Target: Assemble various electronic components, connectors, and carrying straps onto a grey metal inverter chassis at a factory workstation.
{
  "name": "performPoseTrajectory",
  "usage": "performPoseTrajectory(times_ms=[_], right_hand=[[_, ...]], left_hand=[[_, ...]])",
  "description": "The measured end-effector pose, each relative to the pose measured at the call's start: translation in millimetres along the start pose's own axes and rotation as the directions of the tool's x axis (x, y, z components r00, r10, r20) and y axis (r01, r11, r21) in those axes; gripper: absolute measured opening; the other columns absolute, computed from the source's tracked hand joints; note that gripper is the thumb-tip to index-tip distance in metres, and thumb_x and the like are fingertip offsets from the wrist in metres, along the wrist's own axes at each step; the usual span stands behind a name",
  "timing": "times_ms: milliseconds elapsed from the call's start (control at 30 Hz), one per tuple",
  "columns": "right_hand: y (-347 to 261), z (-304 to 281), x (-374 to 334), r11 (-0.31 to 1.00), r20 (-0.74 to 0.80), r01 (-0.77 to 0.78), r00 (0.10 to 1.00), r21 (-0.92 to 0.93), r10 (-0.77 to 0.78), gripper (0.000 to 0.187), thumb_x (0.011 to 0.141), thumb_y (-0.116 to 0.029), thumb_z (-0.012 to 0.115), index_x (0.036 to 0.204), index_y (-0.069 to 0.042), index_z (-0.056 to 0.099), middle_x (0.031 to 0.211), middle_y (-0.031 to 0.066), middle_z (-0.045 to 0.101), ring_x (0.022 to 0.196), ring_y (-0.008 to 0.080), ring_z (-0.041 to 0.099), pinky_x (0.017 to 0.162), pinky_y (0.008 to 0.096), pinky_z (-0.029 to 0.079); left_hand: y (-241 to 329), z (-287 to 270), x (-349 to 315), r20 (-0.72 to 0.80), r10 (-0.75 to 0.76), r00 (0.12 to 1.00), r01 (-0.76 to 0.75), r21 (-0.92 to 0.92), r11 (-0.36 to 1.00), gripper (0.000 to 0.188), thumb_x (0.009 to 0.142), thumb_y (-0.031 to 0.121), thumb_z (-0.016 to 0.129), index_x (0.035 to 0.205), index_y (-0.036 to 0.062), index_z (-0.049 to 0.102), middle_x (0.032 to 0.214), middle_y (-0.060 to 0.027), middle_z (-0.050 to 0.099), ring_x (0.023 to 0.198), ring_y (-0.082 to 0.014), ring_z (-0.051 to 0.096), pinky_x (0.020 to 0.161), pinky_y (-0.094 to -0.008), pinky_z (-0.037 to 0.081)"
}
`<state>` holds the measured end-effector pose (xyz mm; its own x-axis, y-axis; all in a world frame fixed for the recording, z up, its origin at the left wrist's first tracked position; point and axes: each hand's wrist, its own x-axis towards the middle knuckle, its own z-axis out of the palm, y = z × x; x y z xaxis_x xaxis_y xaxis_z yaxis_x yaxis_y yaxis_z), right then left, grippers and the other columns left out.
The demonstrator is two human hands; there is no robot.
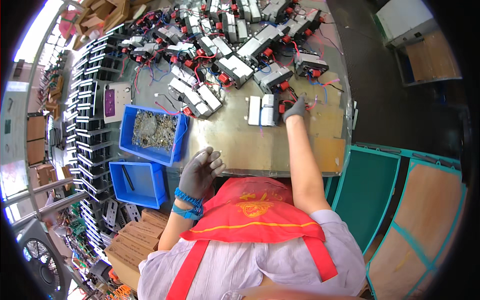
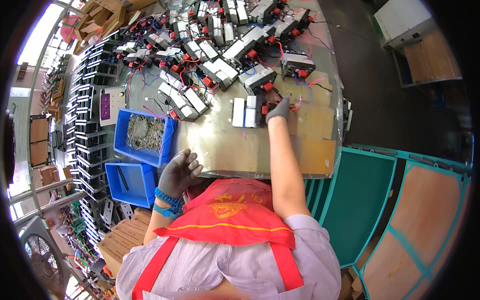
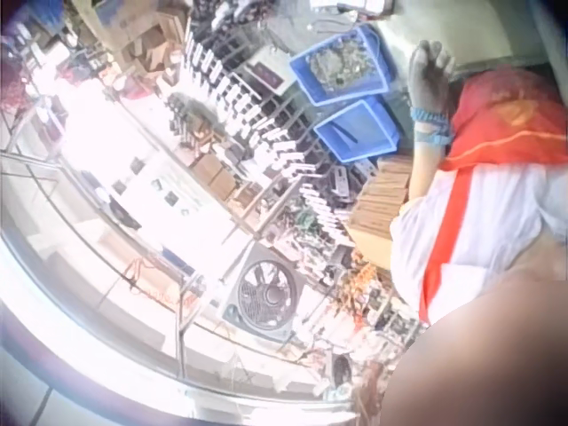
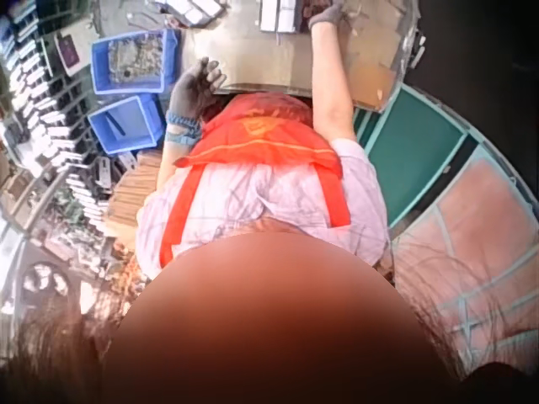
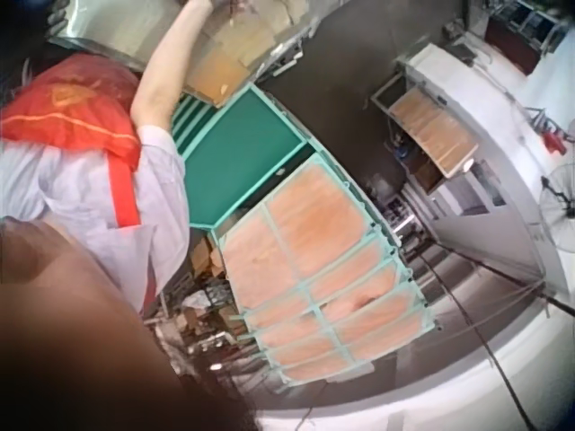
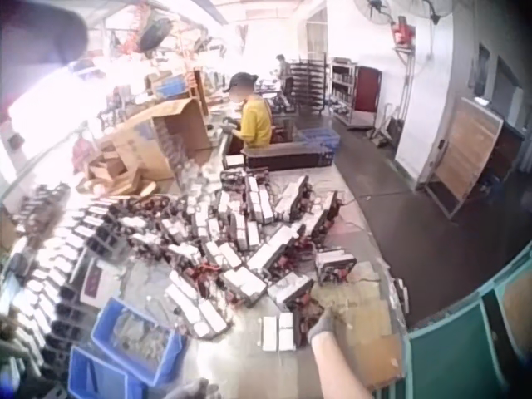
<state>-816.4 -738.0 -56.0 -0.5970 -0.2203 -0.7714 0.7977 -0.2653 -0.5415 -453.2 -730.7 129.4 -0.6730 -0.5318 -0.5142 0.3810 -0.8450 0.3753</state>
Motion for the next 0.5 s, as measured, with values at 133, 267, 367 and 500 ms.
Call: performPoseTrajectory(times_ms=[133,267,367,500], right_hand=[[-8,-19,34,0.977,-0.005,0.031,0.999,-0.21,-0.032,0.034,0.094,-0.041,0.035,0.101,-0.018,0.059,0.091,0.0044,0.06,0.075,0.0238,0.054,0.067,0.0407,0.047],[-26,-90,48,0.976,0.085,0.025,0.996,-0.215,-0.007,0.054,0.091,-0.06,0.039,0.126,-0.021,0.053,0.112,0.0033,0.058,0.091,0.0225,0.052,0.079,0.0401,0.045],[-54,-148,43,0.984,0.029,-0.009,0.999,-0.18,0.015,0.037,0.096,-0.037,0.041,0.12,-0.014,0.056,0.1,0.0049,0.066,0.093,0.0238,0.062,0.085,0.0415,0.05],[-90,-195,14,0.976,-0.06,0.039,0.997,-0.212,-0.053,0.03,0.097,-0.035,0.041,0.075,-0.018,0.052,0.052,-0.0021,0.042,0.052,0.0133,0.043,0.058,0.0313,0.043]], left_hand=[[24,-9,53,-0.108,0.362,0.926,-0.215,0.637,0.74,0.031,0.092,0.022,0.054,0.112,-0.0006,0.052,0.101,-0.0112,0.06,0.09,-0.0222,0.059,0.08,-0.033,0.047],[98,-30,130,0.372,0.802,0.468,-0.067,0.92,-0.387,0.039,0.087,0.032,0.059,0.108,-0.0005,0.059,0.096,-0.0213,0.063,0.088,-0.0328,0.061,0.079,-0.0411,0.047],[131,-41,185,0.044,0.759,0.65,0.262,0.924,-0.278,0.045,0.085,0.043,0.058,0.101,0.002,0.064,0.09,-0.0208,0.065,0.085,-0.0383,0.061,0.077,-0.0467,0.047],[85,-46,201,0.034,0.539,0.841,0.071,0.983,-0.172,0.041,0.076,0.038,0.066,0.099,0.0051,0.064,0.081,-0.0202,0.064,0.082,-0.0379,0.061,0.073,-0.0444,0.048]])
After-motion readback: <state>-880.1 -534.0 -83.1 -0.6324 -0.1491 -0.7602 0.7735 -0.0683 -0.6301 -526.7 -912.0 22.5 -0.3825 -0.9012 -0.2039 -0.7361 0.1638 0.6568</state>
